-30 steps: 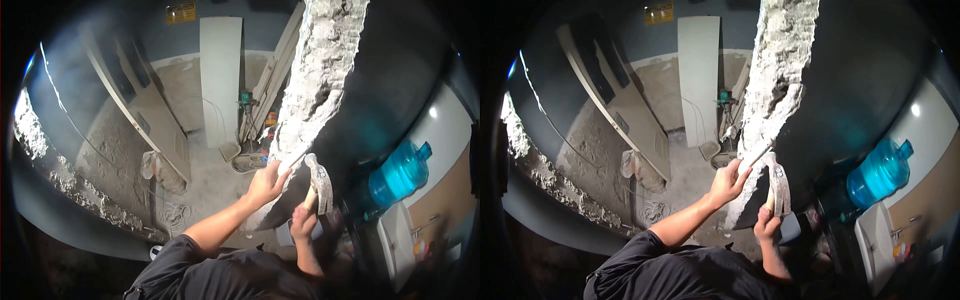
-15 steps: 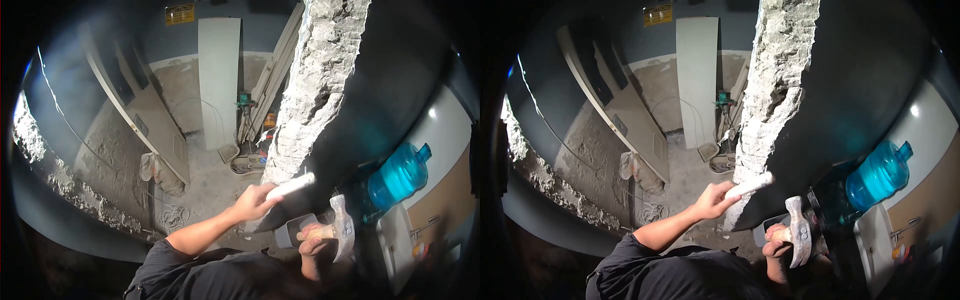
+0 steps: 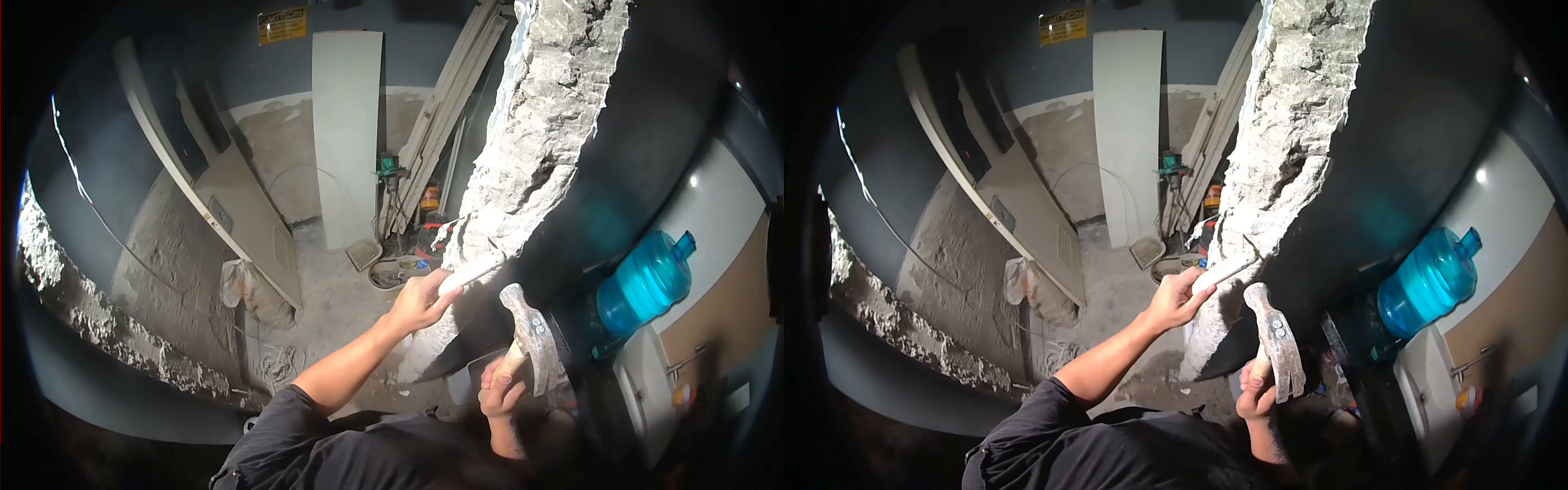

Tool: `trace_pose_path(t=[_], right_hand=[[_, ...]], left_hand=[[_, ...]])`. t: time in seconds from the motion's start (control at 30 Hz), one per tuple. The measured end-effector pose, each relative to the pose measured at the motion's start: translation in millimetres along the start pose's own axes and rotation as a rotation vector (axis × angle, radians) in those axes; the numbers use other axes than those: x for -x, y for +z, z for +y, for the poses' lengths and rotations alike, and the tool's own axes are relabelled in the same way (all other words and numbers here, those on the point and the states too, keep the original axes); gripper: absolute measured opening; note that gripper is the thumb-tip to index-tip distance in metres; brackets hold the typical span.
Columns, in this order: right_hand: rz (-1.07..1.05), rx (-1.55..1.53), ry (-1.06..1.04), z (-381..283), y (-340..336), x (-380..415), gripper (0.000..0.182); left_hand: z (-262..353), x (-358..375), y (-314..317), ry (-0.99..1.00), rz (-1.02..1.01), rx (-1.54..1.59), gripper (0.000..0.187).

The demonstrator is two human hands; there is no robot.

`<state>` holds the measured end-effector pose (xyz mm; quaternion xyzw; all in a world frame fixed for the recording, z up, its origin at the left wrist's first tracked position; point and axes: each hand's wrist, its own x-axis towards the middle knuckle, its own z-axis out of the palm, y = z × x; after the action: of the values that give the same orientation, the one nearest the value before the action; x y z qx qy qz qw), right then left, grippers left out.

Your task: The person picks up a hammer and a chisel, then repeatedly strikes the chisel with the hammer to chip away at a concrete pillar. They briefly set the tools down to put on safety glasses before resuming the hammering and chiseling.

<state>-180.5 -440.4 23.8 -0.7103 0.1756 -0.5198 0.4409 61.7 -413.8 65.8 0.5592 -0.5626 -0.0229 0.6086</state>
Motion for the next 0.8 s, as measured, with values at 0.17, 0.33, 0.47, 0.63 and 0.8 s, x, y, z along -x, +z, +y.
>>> trace_pose_path(t=[0.17,0.33,0.47,0.63,0.8], right_hand=[[0.142,0.085,-0.463,-9.1,25.2,0.0,0.049],[0.176,0.508,-0.624,19.4,39.7,-15.6,0.042],[0.221,0.312,-0.028,46.8,59.3,1.1,0.034],[0.225,-0.032,-0.611,-5.0,72.5,-7.2,0.032],[0.232,0.339,-0.244,48.9,71.2,14.1,0.037]], left_hand=[[5.7,-1.9,-7.4,-0.055,-0.036,0.057,0.019],[3.9,-5.4,-16.4,-0.015,-0.070,0.092,0.019],[1.5,-8.6,-19.8,-0.022,-0.108,0.063,0.019],[3.2,-9.6,-21.2,-0.027,-0.121,0.060,0.020],[-1.1,-7.8,-20.1,-0.035,-0.137,0.048,0.018]])
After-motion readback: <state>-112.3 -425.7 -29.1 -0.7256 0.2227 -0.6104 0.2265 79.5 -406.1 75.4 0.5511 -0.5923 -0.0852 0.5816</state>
